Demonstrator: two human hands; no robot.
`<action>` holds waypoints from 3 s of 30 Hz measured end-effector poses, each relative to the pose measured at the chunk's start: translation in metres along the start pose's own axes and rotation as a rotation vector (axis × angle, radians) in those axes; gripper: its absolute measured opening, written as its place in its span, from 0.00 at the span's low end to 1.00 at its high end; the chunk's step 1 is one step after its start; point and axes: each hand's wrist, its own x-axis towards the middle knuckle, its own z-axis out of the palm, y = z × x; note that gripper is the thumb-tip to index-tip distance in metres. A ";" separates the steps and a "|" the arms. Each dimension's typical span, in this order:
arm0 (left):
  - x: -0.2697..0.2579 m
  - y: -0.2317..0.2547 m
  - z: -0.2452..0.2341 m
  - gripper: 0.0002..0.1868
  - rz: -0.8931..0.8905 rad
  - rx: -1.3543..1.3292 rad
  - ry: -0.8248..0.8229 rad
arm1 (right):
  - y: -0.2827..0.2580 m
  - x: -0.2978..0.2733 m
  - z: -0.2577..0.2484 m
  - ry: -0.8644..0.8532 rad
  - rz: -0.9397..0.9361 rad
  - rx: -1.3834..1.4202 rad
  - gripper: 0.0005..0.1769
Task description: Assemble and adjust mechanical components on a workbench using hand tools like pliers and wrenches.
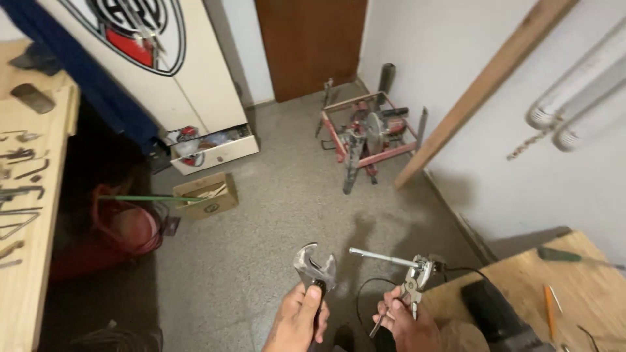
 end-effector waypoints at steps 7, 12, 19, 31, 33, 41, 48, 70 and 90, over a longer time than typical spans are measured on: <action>-0.006 0.011 0.011 0.20 0.001 -0.036 0.080 | -0.004 0.022 0.005 -0.166 0.073 0.027 0.08; -0.006 0.000 0.008 0.23 -0.034 -0.082 0.146 | 0.002 0.044 -0.004 -0.206 0.127 0.001 0.11; -0.007 -0.008 0.001 0.20 0.006 -0.247 0.124 | -0.014 0.038 0.023 -0.181 0.214 -0.089 0.09; 0.000 -0.018 0.016 0.22 -0.044 -0.388 0.177 | -0.032 0.033 0.040 -0.383 0.235 -0.037 0.07; -0.001 -0.010 0.021 0.24 -0.055 -0.376 0.246 | -0.034 0.041 0.039 -0.427 0.245 -0.025 0.06; 0.000 -0.004 0.028 0.25 -0.056 -0.239 0.146 | -0.041 0.043 0.034 -0.534 0.330 0.092 0.09; -0.001 -0.004 0.024 0.16 -0.034 -0.404 -0.007 | -0.050 0.046 0.035 -0.409 0.405 -0.015 0.08; 0.002 -0.001 0.029 0.27 -0.095 -0.407 0.157 | -0.051 0.045 0.042 -0.486 0.453 -0.020 0.08; -0.002 0.004 0.019 0.27 0.059 -0.401 -0.163 | -0.048 0.053 0.040 -0.627 0.386 0.008 0.12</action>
